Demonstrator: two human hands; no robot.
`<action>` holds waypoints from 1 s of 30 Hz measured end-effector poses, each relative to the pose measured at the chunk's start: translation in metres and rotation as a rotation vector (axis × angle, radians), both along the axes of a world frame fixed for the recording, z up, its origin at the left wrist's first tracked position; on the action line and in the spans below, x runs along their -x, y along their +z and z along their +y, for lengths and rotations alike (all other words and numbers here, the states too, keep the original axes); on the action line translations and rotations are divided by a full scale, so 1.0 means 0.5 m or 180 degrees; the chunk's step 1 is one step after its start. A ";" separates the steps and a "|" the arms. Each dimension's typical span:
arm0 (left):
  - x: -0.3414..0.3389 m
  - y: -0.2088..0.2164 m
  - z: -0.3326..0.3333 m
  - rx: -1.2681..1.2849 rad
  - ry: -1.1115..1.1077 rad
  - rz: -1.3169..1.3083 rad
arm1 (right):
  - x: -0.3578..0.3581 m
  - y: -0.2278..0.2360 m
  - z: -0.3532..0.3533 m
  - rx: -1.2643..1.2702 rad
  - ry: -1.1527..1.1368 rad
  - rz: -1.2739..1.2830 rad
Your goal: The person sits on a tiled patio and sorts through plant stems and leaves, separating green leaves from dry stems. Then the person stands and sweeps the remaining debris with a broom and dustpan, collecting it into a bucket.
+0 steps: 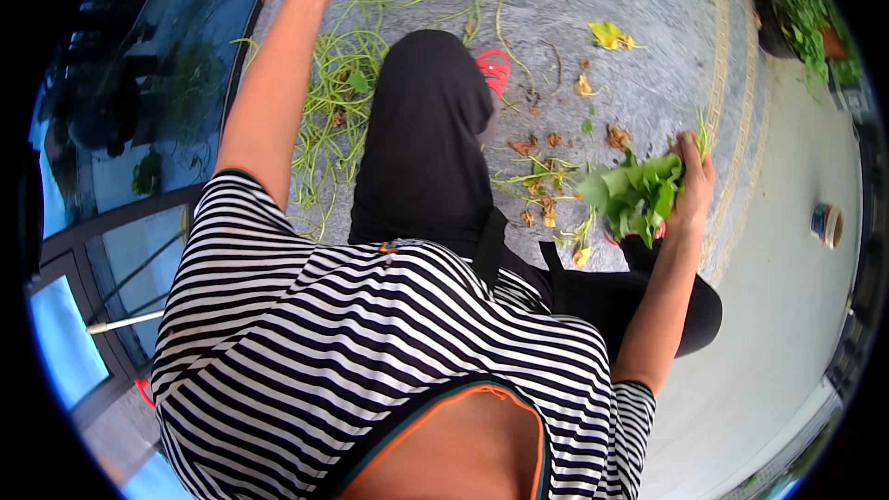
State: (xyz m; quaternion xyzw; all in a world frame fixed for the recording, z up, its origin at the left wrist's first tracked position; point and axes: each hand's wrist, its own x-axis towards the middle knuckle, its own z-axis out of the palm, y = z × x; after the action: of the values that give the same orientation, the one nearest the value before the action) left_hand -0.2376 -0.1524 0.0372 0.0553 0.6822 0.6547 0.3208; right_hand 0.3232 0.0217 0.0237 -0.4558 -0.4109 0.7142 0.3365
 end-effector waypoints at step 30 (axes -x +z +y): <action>0.031 -0.602 -0.220 0.4151 -0.0802 0.0590 | 0.024 -0.216 -0.112 0.1006 0.1234 -0.2328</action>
State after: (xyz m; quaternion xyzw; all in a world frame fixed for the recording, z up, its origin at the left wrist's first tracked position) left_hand -0.2532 -0.2625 -0.2636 -0.0146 0.9512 0.0586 0.3027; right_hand 0.3113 -0.0343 -0.0845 -0.6388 -0.4667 0.6100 -0.0450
